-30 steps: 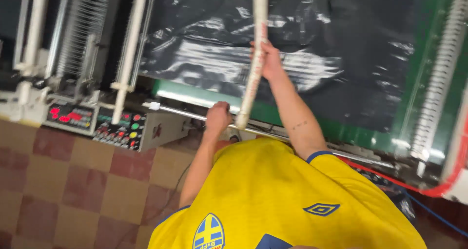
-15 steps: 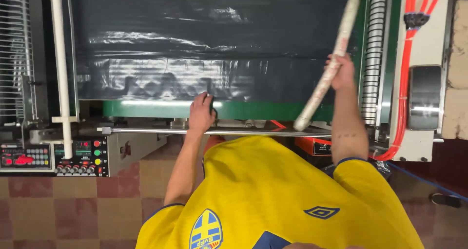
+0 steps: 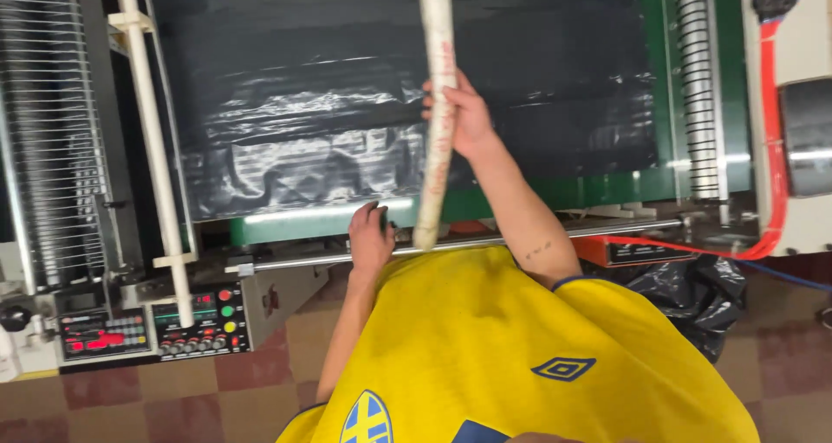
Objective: The person uses a long white tube to roll and wrap black plastic sheets on a conveyor belt. They repeatedly guide the plastic with one hand while using the tube to roll it up with the other hand.
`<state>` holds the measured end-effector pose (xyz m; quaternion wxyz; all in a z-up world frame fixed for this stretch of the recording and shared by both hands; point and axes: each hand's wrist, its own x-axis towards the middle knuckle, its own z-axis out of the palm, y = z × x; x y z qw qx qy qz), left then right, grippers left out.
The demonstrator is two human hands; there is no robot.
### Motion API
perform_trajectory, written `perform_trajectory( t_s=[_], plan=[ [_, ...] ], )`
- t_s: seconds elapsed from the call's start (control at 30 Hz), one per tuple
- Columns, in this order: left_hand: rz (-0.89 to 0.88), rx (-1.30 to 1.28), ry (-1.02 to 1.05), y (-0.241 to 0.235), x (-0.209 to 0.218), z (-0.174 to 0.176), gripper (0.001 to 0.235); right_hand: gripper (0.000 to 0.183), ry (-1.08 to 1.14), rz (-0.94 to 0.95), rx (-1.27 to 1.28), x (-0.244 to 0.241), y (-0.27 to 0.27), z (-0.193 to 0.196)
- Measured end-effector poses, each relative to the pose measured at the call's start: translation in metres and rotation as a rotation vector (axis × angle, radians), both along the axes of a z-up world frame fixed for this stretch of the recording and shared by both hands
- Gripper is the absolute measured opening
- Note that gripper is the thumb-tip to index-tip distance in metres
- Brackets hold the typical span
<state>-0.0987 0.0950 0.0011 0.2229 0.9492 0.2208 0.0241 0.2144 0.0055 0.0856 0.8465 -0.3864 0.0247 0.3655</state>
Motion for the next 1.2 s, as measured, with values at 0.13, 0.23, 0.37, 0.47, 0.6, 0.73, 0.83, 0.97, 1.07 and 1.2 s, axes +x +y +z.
perform_trajectory(
  t_s=[0.13,0.23,0.37,0.47,0.6,0.73,0.83,0.97,1.07,1.2],
  plan=[
    [0.326,-0.407,-0.015,0.014,-0.002,0.043,0.033,0.042,0.06,0.189,0.211,-0.067,0.08,0.026],
    [0.361,-0.311,-0.153,0.015,-0.001,0.065,0.028,0.045,0.085,0.347,0.29,-0.115,0.131,0.038],
    [0.165,-0.016,-0.512,0.018,-0.004,0.05,0.02,0.045,0.118,0.465,0.311,-0.156,0.179,0.027],
    [0.131,-0.004,-0.29,0.013,-0.004,0.017,0.016,0.047,0.121,0.427,0.198,-0.165,0.189,0.026],
    [-0.004,-0.138,-0.016,0.003,0.007,-0.019,0.022,0.041,0.095,0.324,0.12,-0.092,0.155,-0.052],
    [-0.105,-0.157,0.34,0.005,0.011,0.017,0.031,0.044,0.146,0.116,-0.099,0.041,0.016,-0.14],
    [-0.142,-0.087,0.313,0.012,0.011,-0.003,0.037,0.04,0.051,-0.071,-0.313,0.143,-0.132,-0.165],
    [-0.071,0.02,0.197,-0.005,0.014,-0.018,0.034,0.042,-0.211,-0.285,-0.731,0.24,-0.315,-0.189],
    [-0.099,0.106,-0.009,-0.028,0.039,0.002,0.039,0.044,-0.31,-0.297,-0.758,0.246,-0.338,-0.156],
    [-0.184,0.086,-0.068,-0.056,0.082,0.011,0.054,0.047,-0.349,-0.341,-0.708,0.197,-0.282,-0.109]
  ],
)
